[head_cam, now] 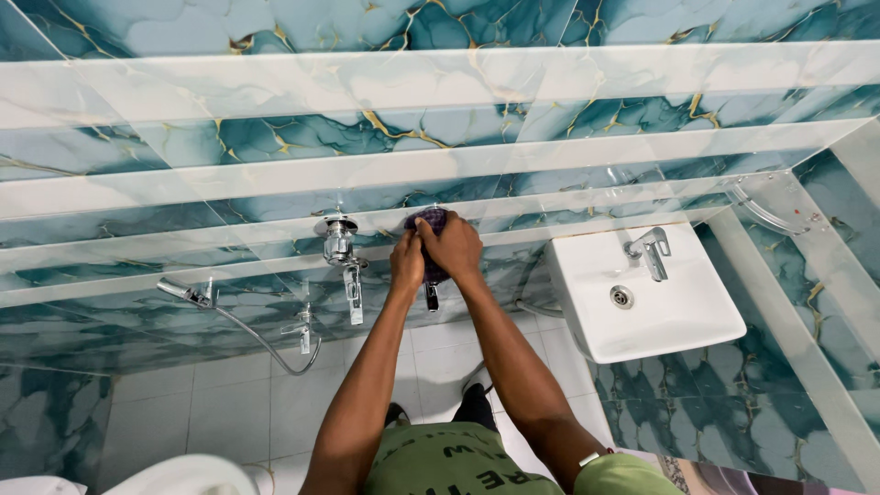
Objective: The person cleans a sink and several faucets with a cloth, wiping the surfaces of the porcelain basin and the metal fixtures.
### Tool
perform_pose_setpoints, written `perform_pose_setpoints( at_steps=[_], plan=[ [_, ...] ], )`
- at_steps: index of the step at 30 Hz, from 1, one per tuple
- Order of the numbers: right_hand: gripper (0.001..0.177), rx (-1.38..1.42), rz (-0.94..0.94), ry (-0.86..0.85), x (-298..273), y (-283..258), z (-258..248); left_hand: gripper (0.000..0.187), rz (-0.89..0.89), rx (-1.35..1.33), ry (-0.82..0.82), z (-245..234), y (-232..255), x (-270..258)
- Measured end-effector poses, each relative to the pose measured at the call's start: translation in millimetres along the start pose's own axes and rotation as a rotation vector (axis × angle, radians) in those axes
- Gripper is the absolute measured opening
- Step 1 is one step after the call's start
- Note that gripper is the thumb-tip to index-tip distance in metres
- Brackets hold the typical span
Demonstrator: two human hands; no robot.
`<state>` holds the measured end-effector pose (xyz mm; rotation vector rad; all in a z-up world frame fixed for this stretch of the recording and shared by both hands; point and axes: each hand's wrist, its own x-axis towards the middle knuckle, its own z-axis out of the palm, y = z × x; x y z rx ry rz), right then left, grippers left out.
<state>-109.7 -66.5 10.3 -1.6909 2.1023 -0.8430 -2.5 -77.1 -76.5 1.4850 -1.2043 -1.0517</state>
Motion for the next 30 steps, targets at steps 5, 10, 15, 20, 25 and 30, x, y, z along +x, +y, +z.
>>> perform_pose_setpoints(
  at_steps=[5, 10, 15, 20, 25, 30],
  plan=[
    [0.067, 0.262, 0.093, -0.114, 6, 31, 12, 0.052, -0.122, -0.052, -0.09, 0, 4, 5],
    [0.043, 1.006, 0.247, -0.293, 12, 43, 32, 0.059, 0.025, 0.291, 0.014, 13, 18, -4],
    [0.036, 1.228, 0.282, -0.318, 2, 40, 36, 0.057, 0.12, 0.275, 0.061, 14, 16, -10],
    [0.034, 1.292, 0.294, -0.277, -12, 36, 39, 0.055, 0.239, 0.285, 0.13, 12, 18, -21],
    [0.039, 1.205, 0.314, -0.12, -34, 28, 40, 0.048, 0.169, 0.288, 0.092, 2, 37, -46],
    [0.039, 1.152, 0.347, -0.083, -51, 23, 30, 0.043, 0.204, 0.302, 0.062, -6, 47, -62]
  ],
)
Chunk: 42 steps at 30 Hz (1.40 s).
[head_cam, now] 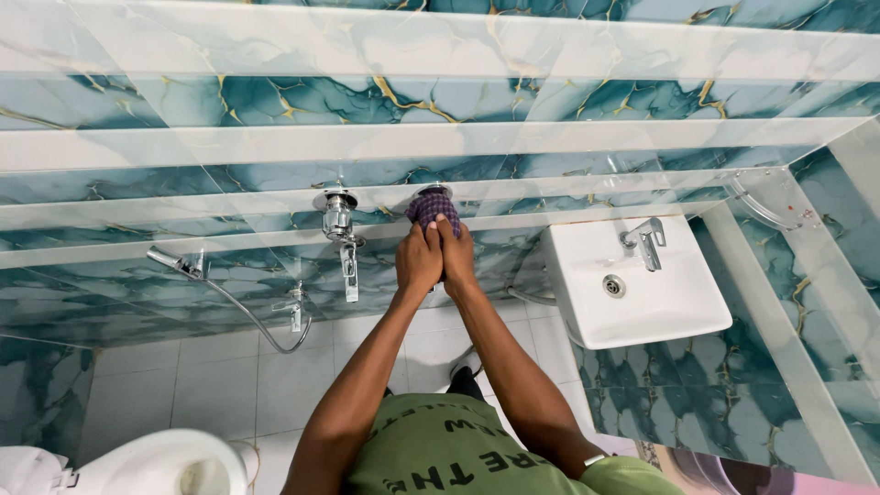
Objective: The person cleans a sink and several faucets with a cloth, wiping the surfaces of the porcelain basin and the metal fixtures.
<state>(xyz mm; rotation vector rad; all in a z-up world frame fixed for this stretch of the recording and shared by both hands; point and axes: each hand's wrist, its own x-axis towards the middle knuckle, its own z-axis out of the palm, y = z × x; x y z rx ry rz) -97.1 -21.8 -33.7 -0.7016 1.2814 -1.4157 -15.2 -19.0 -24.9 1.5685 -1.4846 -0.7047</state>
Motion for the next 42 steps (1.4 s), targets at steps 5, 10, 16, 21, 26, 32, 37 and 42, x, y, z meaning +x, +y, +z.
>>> perform_pose_setpoints(
  at_steps=[5, 10, 16, 21, 26, 32, 37, 42],
  plan=[
    [0.036, -0.089, -0.12, 0.033, -36, 8, -6, 0.041, 0.006, 0.017, -0.104, -13, -12, -29],
    [0.032, -0.057, 0.127, -0.082, -42, 29, -33, 0.048, -0.144, 0.045, -0.308, -7, -45, -39],
    [0.026, 0.129, 0.226, 0.041, -2, 56, -47, 0.041, -0.386, -0.334, -0.309, 50, -113, -20],
    [0.033, 0.542, 0.371, -0.025, 36, 18, -33, 0.041, -0.691, -1.006, -0.264, 72, -129, 38],
    [0.032, 0.662, 0.411, -0.235, 50, 19, -30, 0.037, -0.546, -0.85, -0.111, 39, -88, 52],
    [0.019, 0.538, 0.222, -0.194, 20, 37, -37, 0.035, -0.354, -0.685, -0.111, 5, -52, 16],
    [0.025, 0.307, 0.263, -0.245, -14, 11, -58, 0.037, -0.267, -0.848, -0.305, -18, -69, -5],
    [0.036, -0.363, 0.064, -0.003, -24, 54, -71, 0.038, -0.474, -0.251, -0.326, -5, -100, -37]
  ],
)
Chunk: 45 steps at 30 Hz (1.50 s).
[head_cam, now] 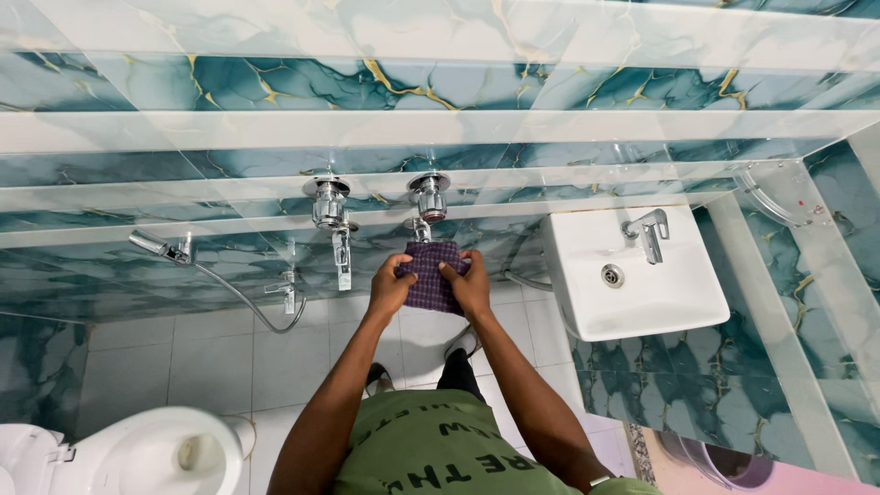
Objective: The person cleans a sink and several faucets with a cloth, wiping the surfaces of the porcelain basin and the metal fixtures.
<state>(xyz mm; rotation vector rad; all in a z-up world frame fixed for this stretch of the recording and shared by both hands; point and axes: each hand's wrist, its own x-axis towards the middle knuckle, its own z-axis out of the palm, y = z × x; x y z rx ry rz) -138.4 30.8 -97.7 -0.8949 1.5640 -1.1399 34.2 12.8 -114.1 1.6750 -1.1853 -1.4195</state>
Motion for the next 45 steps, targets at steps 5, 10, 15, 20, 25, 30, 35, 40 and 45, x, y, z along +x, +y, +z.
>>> perform_pose_setpoints(
  at_steps=[5, 10, 15, 20, 25, 30, 35, 40, 45],
  plan=[
    [0.04, -0.231, -0.084, 0.107, -1, 30, 7, 0.035, 0.232, 0.133, 0.227, 19, -22, 2],
    [0.047, -0.269, -0.208, 0.09, 56, 22, 18, 0.034, 0.394, 0.123, 0.419, 41, -20, 44],
    [0.058, -0.562, -0.13, -0.032, 115, 37, 64, 0.046, -0.111, -0.33, 0.158, 65, -47, 108],
    [0.071, -0.796, 0.051, 0.061, 108, 32, 75, 0.041, 0.001, -0.002, 0.329, 69, -69, 110],
    [0.062, -0.634, -0.029, 0.053, 102, 52, 63, 0.038, 0.069, -0.029, 0.3, 54, -52, 81],
    [0.047, -0.128, 0.002, -0.056, 100, 81, 56, 0.04, 0.112, 0.249, 0.236, 43, -31, 60],
    [0.043, -0.024, 0.025, -0.14, 80, 75, 43, 0.043, 0.161, 0.397, 0.17, 32, -28, 45],
    [0.039, -0.076, 0.171, -0.294, 52, 59, 18, 0.042, 0.019, 0.421, -0.071, 25, -27, 38],
    [0.044, -0.58, -0.173, 0.01, 44, 39, 18, 0.039, 0.056, 0.524, -0.099, 32, -26, 43]
  ],
)
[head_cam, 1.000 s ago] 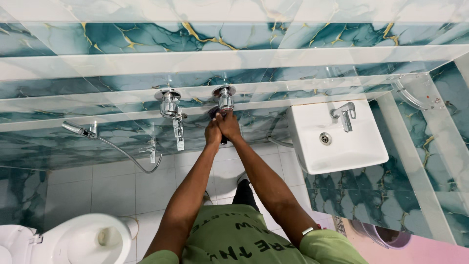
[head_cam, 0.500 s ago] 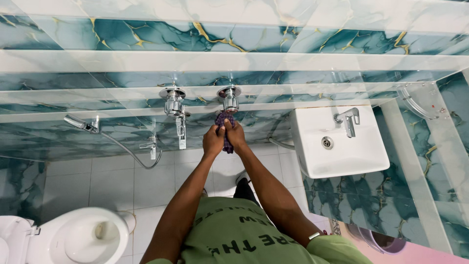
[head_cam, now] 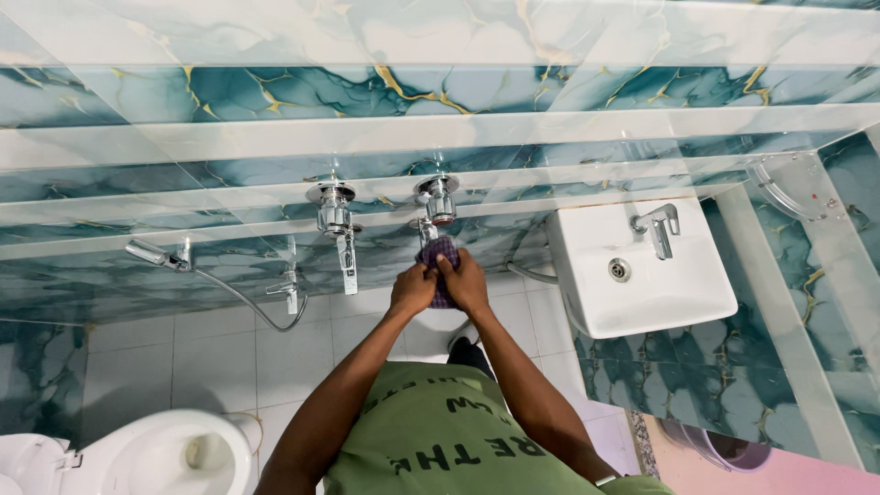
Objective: The person cleans a sink and several faucets with a cloth, wiping the surfaces of the porcelain basin and the metal fixtures.
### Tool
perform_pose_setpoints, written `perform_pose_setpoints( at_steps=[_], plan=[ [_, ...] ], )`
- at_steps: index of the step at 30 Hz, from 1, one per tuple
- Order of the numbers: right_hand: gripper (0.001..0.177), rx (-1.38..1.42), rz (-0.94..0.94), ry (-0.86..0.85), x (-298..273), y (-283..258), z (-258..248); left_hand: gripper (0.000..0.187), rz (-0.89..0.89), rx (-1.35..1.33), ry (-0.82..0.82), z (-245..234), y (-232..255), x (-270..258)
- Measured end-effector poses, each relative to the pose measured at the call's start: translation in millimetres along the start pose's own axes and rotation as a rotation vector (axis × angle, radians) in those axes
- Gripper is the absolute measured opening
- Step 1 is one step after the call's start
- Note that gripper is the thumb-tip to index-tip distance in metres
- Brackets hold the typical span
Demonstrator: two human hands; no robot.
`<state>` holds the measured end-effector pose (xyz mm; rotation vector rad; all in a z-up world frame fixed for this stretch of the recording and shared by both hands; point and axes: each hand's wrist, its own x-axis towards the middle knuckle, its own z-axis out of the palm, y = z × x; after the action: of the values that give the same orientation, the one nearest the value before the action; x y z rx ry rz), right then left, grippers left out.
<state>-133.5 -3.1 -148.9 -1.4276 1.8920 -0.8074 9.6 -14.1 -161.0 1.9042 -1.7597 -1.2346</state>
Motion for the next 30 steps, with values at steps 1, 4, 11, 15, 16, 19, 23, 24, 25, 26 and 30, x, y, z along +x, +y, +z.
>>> perform_pose_setpoints(
  at_steps=[1, 4, 11, 15, 16, 19, 23, 24, 25, 26, 30],
  plan=[
    [0.045, 0.027, -0.027, 0.077, 4, -3, 5, 0.039, 0.0, 0.001, 0.0, 2, -2, 2],
    [0.044, 0.008, -0.231, 0.342, 34, -6, 24, 0.04, 0.038, -0.115, 0.293, 3, -9, 24],
    [0.057, -0.089, 0.209, 0.138, 66, -10, 54, 0.06, -0.136, -0.354, 0.132, 13, -14, 64],
    [0.062, 0.036, 0.19, 0.122, 56, 3, 55, 0.08, -0.146, -0.108, 0.073, 6, -7, 77],
    [0.058, 0.129, 0.188, 0.084, 52, 7, 55, 0.08, -0.149, -0.111, 0.07, 5, -2, 78],
    [0.044, 0.59, 0.174, 0.063, 38, 7, 62, 0.074, -0.251, -0.024, -0.044, -9, 20, 77],
    [0.04, 0.777, 0.372, -0.014, 22, 12, 61, 0.063, -0.185, 0.036, -0.037, -16, 40, 51],
    [0.033, 0.863, 0.377, -0.084, 18, 18, 57, 0.062, -0.173, 0.026, 0.024, -16, 44, 43],
    [0.028, 0.95, 0.381, -0.153, 15, 22, 54, 0.062, -0.175, 0.024, 0.026, -15, 49, 35],
    [0.028, 0.948, 0.38, -0.157, 9, 25, 52, 0.065, -0.19, 0.04, 0.036, -14, 52, 28],
    [0.028, 0.813, 0.372, -0.154, -15, 24, 36, 0.065, -0.246, -0.084, 0.114, -1, 52, 27]
  ],
)
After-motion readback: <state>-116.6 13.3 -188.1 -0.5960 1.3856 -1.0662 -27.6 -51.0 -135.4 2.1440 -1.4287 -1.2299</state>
